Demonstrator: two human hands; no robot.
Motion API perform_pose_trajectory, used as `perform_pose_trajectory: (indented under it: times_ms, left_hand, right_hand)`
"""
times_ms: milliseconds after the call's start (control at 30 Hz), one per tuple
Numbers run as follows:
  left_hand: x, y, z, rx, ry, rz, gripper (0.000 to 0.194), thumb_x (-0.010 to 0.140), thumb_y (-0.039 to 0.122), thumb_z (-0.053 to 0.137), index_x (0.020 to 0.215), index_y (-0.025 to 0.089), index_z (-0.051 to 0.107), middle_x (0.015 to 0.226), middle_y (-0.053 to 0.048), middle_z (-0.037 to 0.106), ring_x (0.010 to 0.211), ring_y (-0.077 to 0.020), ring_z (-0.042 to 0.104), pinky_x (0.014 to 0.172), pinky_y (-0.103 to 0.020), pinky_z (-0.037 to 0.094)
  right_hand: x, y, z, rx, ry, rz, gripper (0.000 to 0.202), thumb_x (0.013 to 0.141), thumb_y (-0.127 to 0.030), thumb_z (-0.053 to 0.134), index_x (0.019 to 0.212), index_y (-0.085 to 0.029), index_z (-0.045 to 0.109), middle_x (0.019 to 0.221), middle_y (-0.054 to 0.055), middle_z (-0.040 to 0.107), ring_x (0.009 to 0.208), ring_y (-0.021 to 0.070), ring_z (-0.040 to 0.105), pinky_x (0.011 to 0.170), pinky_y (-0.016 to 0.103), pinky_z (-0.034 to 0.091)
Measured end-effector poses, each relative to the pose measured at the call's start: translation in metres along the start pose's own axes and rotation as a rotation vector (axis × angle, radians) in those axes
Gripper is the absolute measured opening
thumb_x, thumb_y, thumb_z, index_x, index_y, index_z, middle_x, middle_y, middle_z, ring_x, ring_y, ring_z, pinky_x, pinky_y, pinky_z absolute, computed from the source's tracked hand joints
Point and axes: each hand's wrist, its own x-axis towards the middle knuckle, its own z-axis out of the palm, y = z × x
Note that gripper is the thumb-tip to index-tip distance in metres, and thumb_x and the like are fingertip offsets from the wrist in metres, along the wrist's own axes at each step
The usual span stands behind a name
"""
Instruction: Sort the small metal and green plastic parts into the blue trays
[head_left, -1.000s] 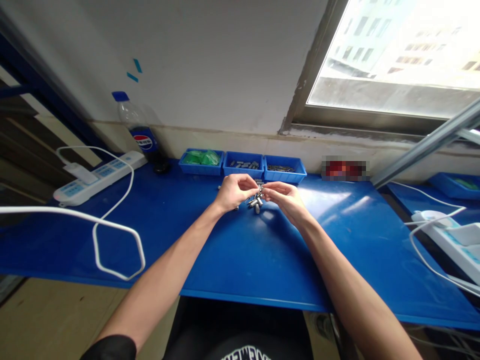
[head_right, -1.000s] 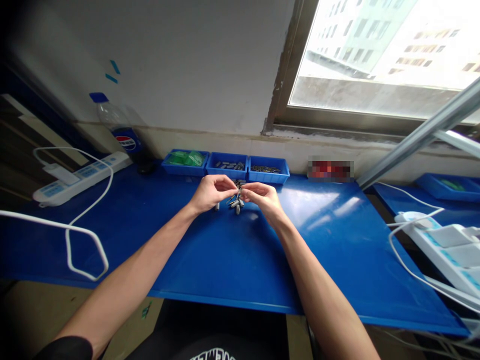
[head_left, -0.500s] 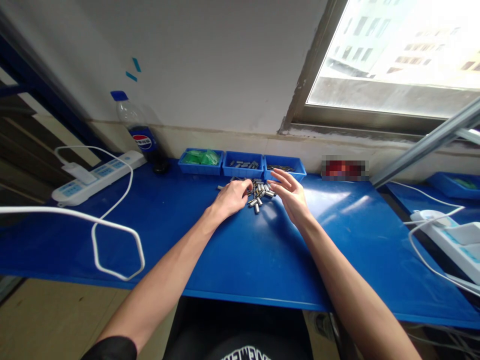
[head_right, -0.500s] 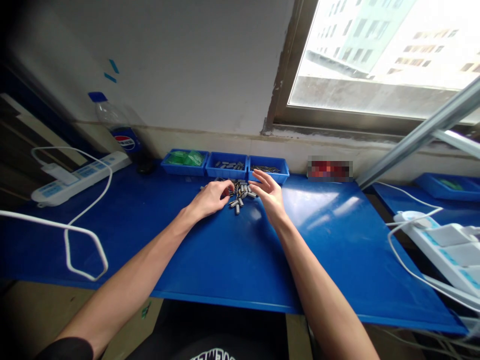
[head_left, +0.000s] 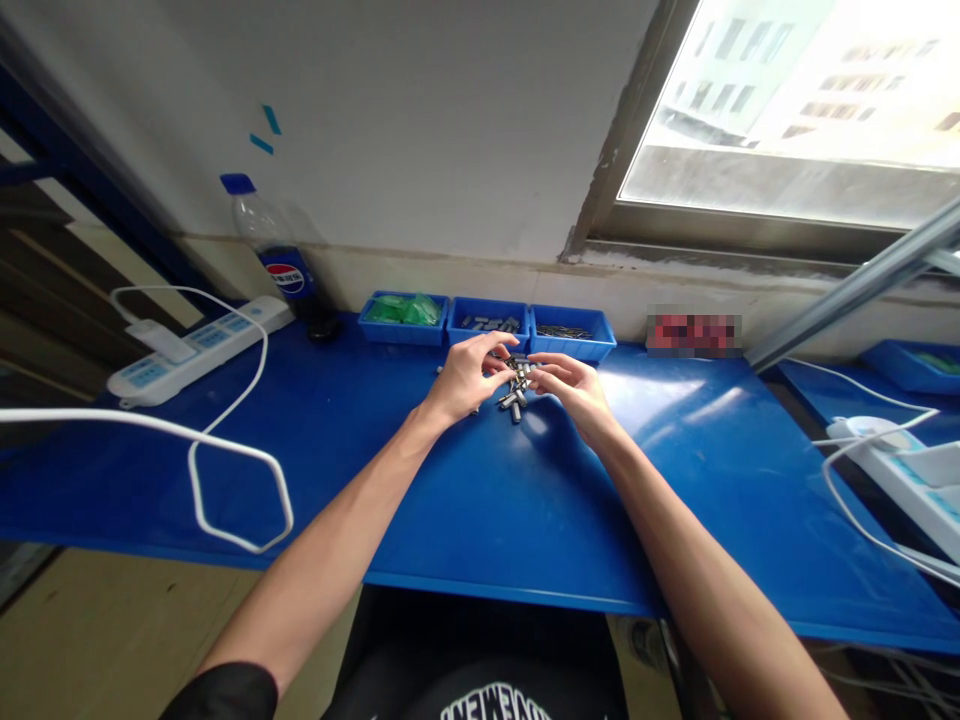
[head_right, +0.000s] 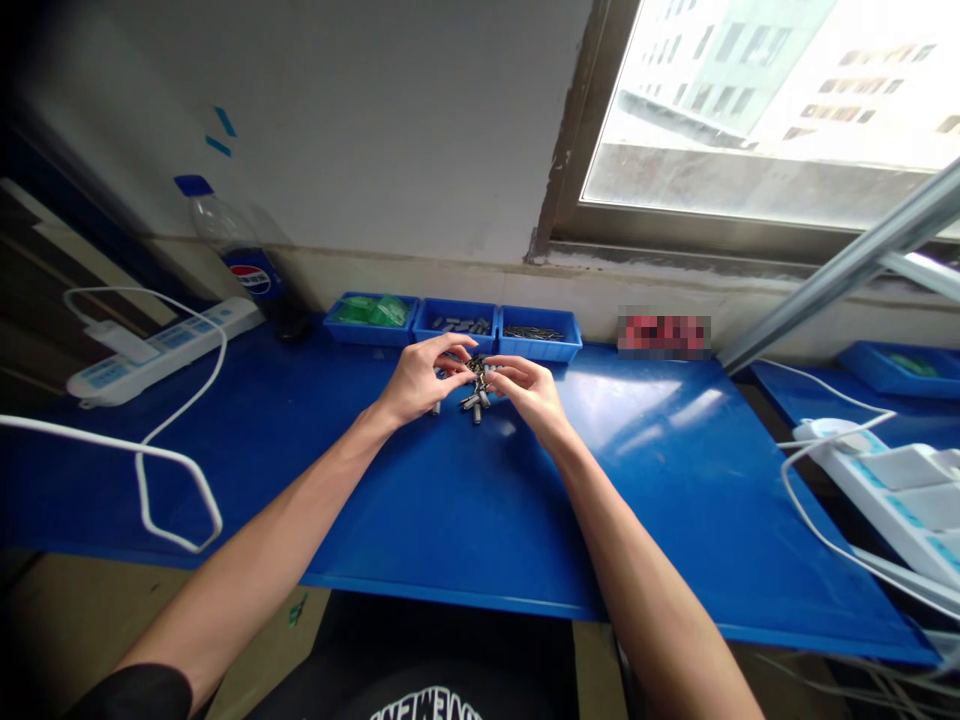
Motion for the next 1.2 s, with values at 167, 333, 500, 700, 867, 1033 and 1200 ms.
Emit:
perform_pose_trajectory:
  times_ms: [167, 333, 500, 700, 867, 1033, 1200]
  left_hand:
    - [-0.001, 0.002, -0.001, -0.023, -0.061, -0.011, 0.038, 0.083, 0.019, 0.075, 0.121, 0.019, 0.068, 0.097, -0.004, 0.073, 0.083, -0.0158, 0.076, 0.080, -0.026, 0.064]
    - [-0.001, 0.002, -0.001, -0.046, -0.077, 0.014, 0.036, 0.084, 0.018, 0.074, 0.119, 0.018, 0.068, 0.097, -0.004, 0.073, 0.085, -0.0161, 0.076, 0.082, -0.026, 0.063]
    - [-0.001, 0.002, -0.001, -0.035, -0.082, 0.019, 0.034, 0.084, 0.020, 0.074, 0.118, 0.017, 0.068, 0.099, -0.005, 0.072, 0.083, -0.0158, 0.075, 0.080, -0.026, 0.062]
    - [-0.002, -0.003, -0.008, 0.216, -0.230, -0.002, 0.039, 0.079, 0.025, 0.078, 0.117, 0.021, 0.069, 0.092, -0.003, 0.075, 0.083, -0.0180, 0.072, 0.078, -0.028, 0.058]
    - [-0.004, -0.005, -0.009, 0.286, -0.311, -0.030, 0.038, 0.078, 0.020, 0.076, 0.115, 0.022, 0.070, 0.091, -0.002, 0.076, 0.083, -0.0191, 0.073, 0.077, -0.027, 0.056]
    - [-0.003, -0.009, -0.009, 0.326, -0.367, -0.036, 0.037, 0.079, 0.015, 0.071, 0.116, 0.021, 0.072, 0.088, -0.002, 0.076, 0.081, -0.0195, 0.072, 0.073, -0.026, 0.055]
    - [-0.005, -0.014, -0.004, 0.406, -0.347, -0.022, 0.032, 0.083, 0.012, 0.065, 0.112, 0.023, 0.072, 0.087, -0.003, 0.076, 0.080, -0.0198, 0.072, 0.073, -0.026, 0.055]
  right_hand:
    - [0.000, 0.004, 0.000, 0.009, -0.039, -0.011, 0.032, 0.078, -0.048, 0.084, 0.099, -0.025, 0.082, 0.090, 0.005, 0.080, 0.081, 0.0228, 0.072, 0.083, 0.041, 0.059]
    - [0.000, 0.008, -0.001, 0.040, -0.060, 0.010, 0.033, 0.077, -0.047, 0.085, 0.099, -0.023, 0.082, 0.086, 0.005, 0.079, 0.077, 0.0211, 0.071, 0.082, 0.040, 0.059]
    - [0.000, 0.007, 0.000, 0.036, -0.060, 0.018, 0.034, 0.076, -0.049, 0.085, 0.097, -0.023, 0.082, 0.085, 0.005, 0.079, 0.076, 0.0215, 0.071, 0.082, 0.041, 0.059]
    - [0.002, 0.007, -0.004, -0.005, 0.085, -0.014, 0.032, 0.074, -0.049, 0.087, 0.092, -0.023, 0.081, 0.085, 0.006, 0.079, 0.079, 0.0247, 0.073, 0.084, 0.043, 0.060]
    - [0.004, 0.005, -0.009, 0.107, 0.175, -0.119, 0.050, 0.074, -0.040, 0.088, 0.121, -0.026, 0.075, 0.126, 0.009, 0.076, 0.114, 0.0290, 0.072, 0.105, 0.047, 0.054]
    - [0.004, 0.005, -0.011, 0.114, 0.161, -0.097, 0.056, 0.075, -0.042, 0.087, 0.127, -0.028, 0.071, 0.138, 0.010, 0.069, 0.117, 0.0300, 0.071, 0.107, 0.050, 0.053]
    - [0.004, 0.006, -0.010, 0.066, 0.146, -0.097, 0.047, 0.078, -0.045, 0.084, 0.120, -0.027, 0.074, 0.134, 0.010, 0.071, 0.114, 0.0297, 0.071, 0.101, 0.047, 0.055]
